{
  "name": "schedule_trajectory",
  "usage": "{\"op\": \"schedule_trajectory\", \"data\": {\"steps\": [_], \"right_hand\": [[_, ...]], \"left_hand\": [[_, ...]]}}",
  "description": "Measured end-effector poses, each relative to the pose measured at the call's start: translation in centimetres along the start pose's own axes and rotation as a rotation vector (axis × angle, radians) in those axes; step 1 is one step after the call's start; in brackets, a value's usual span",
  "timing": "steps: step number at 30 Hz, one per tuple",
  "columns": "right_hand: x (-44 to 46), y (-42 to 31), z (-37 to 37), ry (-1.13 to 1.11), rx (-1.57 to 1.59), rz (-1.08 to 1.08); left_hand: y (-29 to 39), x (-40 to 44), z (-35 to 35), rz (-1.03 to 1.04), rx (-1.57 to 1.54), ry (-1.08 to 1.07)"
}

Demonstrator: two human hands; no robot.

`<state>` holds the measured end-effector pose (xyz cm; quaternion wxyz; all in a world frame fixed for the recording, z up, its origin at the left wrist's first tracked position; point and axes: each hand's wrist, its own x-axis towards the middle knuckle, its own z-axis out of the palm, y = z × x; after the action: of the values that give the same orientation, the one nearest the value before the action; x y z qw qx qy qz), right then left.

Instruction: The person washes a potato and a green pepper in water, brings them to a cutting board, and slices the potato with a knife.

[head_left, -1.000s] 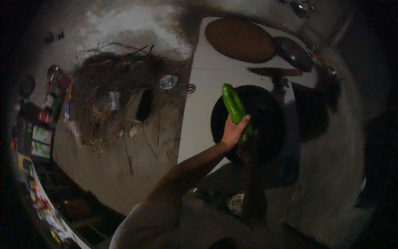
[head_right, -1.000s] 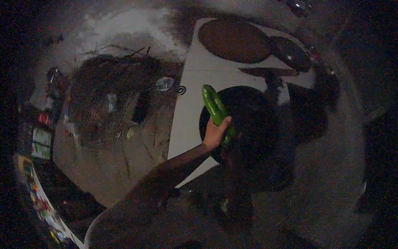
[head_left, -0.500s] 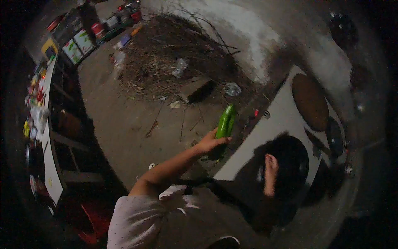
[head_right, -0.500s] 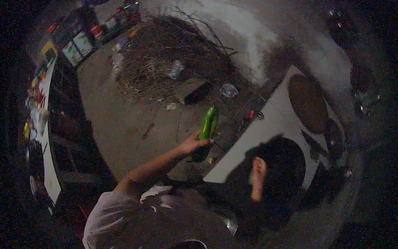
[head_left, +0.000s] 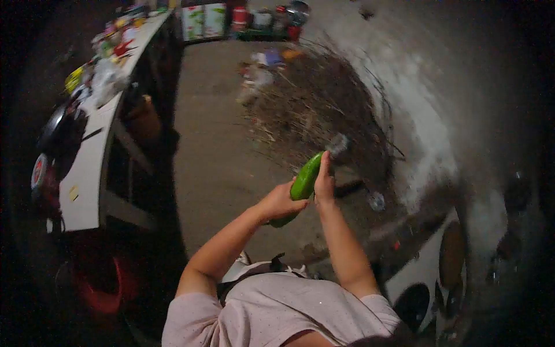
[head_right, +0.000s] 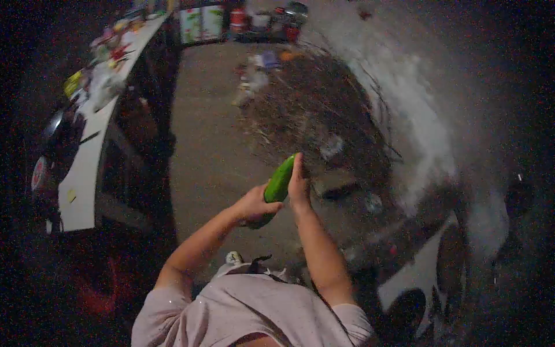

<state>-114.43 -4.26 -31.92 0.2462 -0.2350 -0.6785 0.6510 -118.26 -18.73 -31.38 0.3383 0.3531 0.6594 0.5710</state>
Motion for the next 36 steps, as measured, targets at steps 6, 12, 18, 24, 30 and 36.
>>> {"op": "schedule_trajectory", "data": {"steps": [6,12,18,24,30,36], "right_hand": [[6.3,-5.0,17.2,-0.898,0.168,0.307],[17.3,2.0,21.7,-1.171,0.685,0.388],[26.8,17.5,25.1,-0.845,-0.799,-0.024],[33.7,10.1,40.0,-1.192,-0.599,-0.215],[39.4,-0.8,56.9,-1.203,-0.354,-0.638],[49.9,-1.1,69.6,-1.005,-0.116,-0.428]], "left_hand": [[-3.2,-7.7,-16.2,-0.079,0.612,0.417],[-6.7,-14.5,-28.0,-0.479,0.732,0.613],[-10.6,-11.6,-38.6,-0.673,0.648,1.025],[-10.9,1.3,-51.1,-0.289,0.251,1.335],[-4.5,15.5,-61.1,0.13,-0.295,1.38],[-6.9,23.2,-75.3,0.171,-0.377,1.166]]}}
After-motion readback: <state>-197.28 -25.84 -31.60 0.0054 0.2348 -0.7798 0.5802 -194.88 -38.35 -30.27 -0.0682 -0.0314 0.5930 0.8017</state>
